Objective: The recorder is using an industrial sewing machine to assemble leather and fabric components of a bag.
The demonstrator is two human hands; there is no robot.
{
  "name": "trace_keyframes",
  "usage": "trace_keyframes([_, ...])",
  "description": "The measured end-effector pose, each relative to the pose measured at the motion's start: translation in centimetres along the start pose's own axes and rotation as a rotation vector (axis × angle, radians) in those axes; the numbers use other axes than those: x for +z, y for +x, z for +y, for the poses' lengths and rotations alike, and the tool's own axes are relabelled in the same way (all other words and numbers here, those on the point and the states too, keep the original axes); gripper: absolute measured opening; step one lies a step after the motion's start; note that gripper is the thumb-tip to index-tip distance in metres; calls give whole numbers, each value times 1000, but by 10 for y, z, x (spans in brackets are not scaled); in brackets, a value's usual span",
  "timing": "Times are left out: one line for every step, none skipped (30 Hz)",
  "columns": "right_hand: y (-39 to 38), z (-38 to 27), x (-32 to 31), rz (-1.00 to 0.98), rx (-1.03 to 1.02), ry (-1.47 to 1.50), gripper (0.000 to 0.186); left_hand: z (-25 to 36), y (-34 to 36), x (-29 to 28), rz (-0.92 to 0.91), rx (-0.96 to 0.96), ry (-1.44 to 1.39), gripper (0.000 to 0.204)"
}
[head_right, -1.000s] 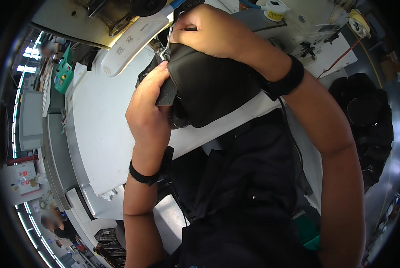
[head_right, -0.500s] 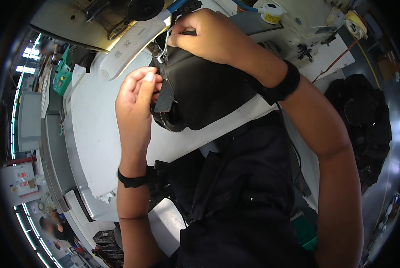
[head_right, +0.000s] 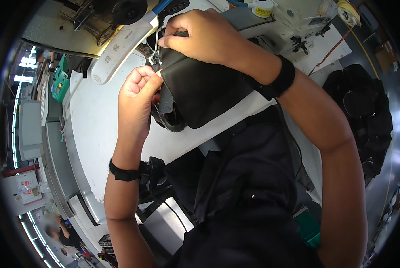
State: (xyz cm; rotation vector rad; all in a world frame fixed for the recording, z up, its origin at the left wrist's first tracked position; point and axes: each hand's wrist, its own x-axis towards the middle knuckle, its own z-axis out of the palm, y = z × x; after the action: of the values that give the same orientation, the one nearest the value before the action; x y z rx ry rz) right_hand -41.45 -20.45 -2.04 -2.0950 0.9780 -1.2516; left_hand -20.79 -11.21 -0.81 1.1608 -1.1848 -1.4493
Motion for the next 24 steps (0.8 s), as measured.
trace_keyframes([1,-1,1,-4,-16,30,23,-1,0,-2,-6,-10,-7,10])
trace_keyframes([1,-3,1,-5,-15,34,23,1,1,-4,-3,-12,-6,10])
trace_keyframes([1,-4,0,-69,36,29,23,4,3,-6,-10,-53,-49,10])
trace_keyframes([1,-7,-3,-133,94,20,23,4,4,-6,-22,-98,-95,11])
trace_keyframes([2,-16,-6,-134,99,25,23,4,3,-5,-19,-105,-94,11])
trace_keyframes([2,-27,-10,-96,34,-18,21,3,1,-3,32,-15,-12,14])
trace_keyframes([2,-33,-12,-56,-33,-61,22,3,0,0,83,76,74,18])
trace_keyframes([3,-33,-11,-36,-52,-71,22,-2,-3,5,122,177,100,17])
trace_keyframes([3,-33,-12,-34,-51,-64,22,-8,-3,10,125,173,106,17])
trace_keyframes([2,-33,-15,-41,-43,-75,22,-15,0,16,151,284,86,17])
trace_keyframes([1,-32,-17,-48,-35,-87,22,-19,2,19,176,394,65,17])
trace_keyframes([1,-31,-18,-57,-15,-105,22,-19,1,18,157,356,76,17])
trace_keyframes([0,-31,-17,-53,-14,-101,22,-20,0,15,155,354,82,17])
trace_keyframes([0,-32,-15,-59,11,-93,21,-20,0,12,133,293,41,17])
trace_keyframes([-1,-33,-14,-65,37,-86,21,-20,-1,9,111,231,0,16])
trace_keyframes([0,-33,-13,-62,42,-88,21,-18,-2,8,99,173,-49,15])
trace_keyframes([0,-34,-12,-55,45,-97,21,-14,-3,6,102,80,-111,14])
trace_keyframes([-1,-33,-11,-50,49,-106,20,-11,-2,5,94,33,-157,14])
trace_keyframes([-1,-33,-11,-51,50,-105,20,-8,-1,3,91,-10,-201,13])
trace_keyframes([-2,-32,-10,-37,29,-101,21,-7,1,0,94,-14,-201,13])
trace_keyframes([-2,-30,-8,-24,7,-96,21,-8,2,-3,82,-22,-202,12])
trace_keyframes([-4,-30,-7,-8,-37,-87,21,-10,2,-4,71,-41,-206,12])
trace_keyframes([-4,-30,-9,-60,6,-68,23,-10,4,-7,81,-57,-208,12])
trace_keyframes([-2,-30,-7,-49,9,-74,23,-8,6,-11,66,-56,-239,11])
